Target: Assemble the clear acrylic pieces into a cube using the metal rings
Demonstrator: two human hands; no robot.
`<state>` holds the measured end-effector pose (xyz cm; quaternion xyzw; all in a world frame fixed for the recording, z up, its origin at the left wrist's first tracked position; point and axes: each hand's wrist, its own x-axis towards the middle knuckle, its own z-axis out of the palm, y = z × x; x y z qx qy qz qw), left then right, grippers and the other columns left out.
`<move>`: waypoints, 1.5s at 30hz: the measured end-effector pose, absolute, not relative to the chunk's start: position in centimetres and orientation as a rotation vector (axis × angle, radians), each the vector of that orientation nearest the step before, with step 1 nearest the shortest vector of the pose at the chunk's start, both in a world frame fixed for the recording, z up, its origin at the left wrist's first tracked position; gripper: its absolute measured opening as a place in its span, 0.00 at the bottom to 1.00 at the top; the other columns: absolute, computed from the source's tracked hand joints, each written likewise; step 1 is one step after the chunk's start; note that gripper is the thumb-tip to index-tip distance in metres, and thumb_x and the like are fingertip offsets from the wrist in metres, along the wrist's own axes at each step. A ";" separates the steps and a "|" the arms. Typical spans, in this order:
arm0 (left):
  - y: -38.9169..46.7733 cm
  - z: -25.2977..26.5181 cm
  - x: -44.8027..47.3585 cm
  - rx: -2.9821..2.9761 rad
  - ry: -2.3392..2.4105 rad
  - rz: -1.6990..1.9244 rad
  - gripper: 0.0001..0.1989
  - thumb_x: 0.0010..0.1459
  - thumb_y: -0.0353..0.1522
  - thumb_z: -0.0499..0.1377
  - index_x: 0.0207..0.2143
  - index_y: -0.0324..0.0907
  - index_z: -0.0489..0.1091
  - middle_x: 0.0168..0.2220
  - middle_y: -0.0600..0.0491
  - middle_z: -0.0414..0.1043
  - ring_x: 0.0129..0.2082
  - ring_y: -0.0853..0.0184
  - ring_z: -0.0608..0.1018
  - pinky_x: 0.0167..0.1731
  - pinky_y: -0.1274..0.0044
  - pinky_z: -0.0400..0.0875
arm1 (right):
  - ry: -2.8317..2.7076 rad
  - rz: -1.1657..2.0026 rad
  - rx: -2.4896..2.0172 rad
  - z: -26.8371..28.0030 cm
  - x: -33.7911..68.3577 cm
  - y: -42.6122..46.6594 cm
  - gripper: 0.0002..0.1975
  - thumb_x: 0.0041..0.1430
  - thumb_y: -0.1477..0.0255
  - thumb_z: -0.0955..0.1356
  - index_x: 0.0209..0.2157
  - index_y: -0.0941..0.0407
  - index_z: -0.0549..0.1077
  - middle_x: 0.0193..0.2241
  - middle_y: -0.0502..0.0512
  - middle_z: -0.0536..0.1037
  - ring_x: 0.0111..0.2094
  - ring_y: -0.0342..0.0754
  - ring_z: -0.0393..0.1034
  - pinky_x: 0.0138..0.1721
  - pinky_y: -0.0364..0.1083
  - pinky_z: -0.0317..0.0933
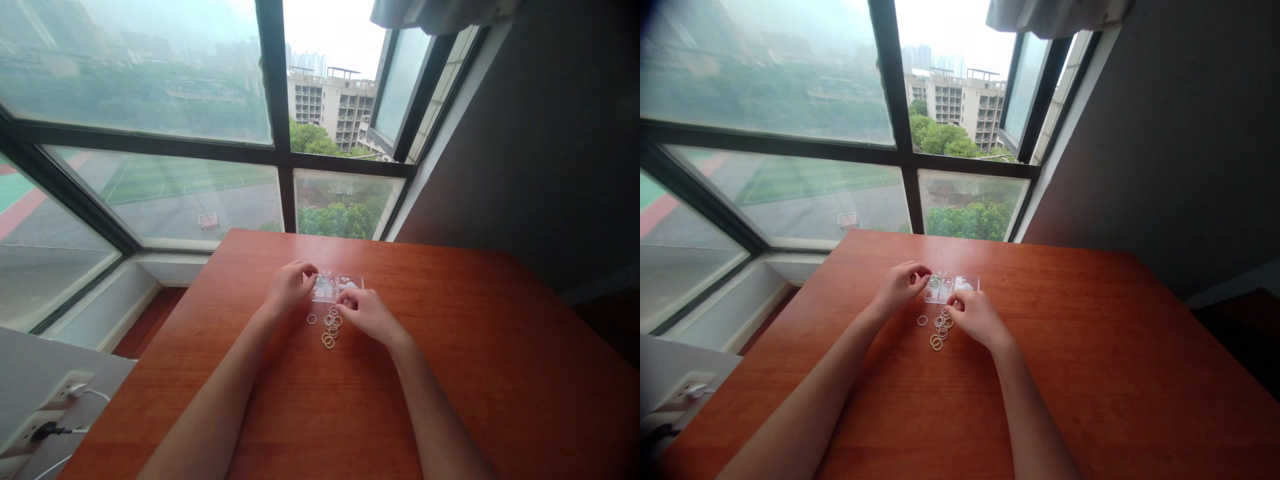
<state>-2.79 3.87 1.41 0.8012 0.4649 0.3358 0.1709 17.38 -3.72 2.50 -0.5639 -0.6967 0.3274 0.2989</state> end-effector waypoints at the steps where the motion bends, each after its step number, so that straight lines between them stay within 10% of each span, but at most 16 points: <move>1: 3.9 1.4 -2.9 2.277 1.320 0.957 0.07 0.55 0.31 0.57 0.33 0.42 0.75 0.30 0.53 0.74 0.28 0.70 0.72 0.29 0.79 0.63 | -1.914 0.863 -1.505 2.7 17.4 -3.9 0.05 0.52 0.71 0.67 0.27 0.56 0.76 0.18 0.45 0.69 0.21 0.39 0.60 0.24 0.39 0.50; 45: 1.5 2.9 0.1 2.186 0.957 0.869 0.06 0.55 0.29 0.59 0.33 0.39 0.75 0.29 0.54 0.75 0.23 0.74 0.68 0.25 0.82 0.63 | -1.495 0.670 -1.480 1.8 17.6 -2.8 0.10 0.53 0.63 0.68 0.29 0.57 0.74 0.17 0.44 0.65 0.21 0.41 0.58 0.25 0.40 0.52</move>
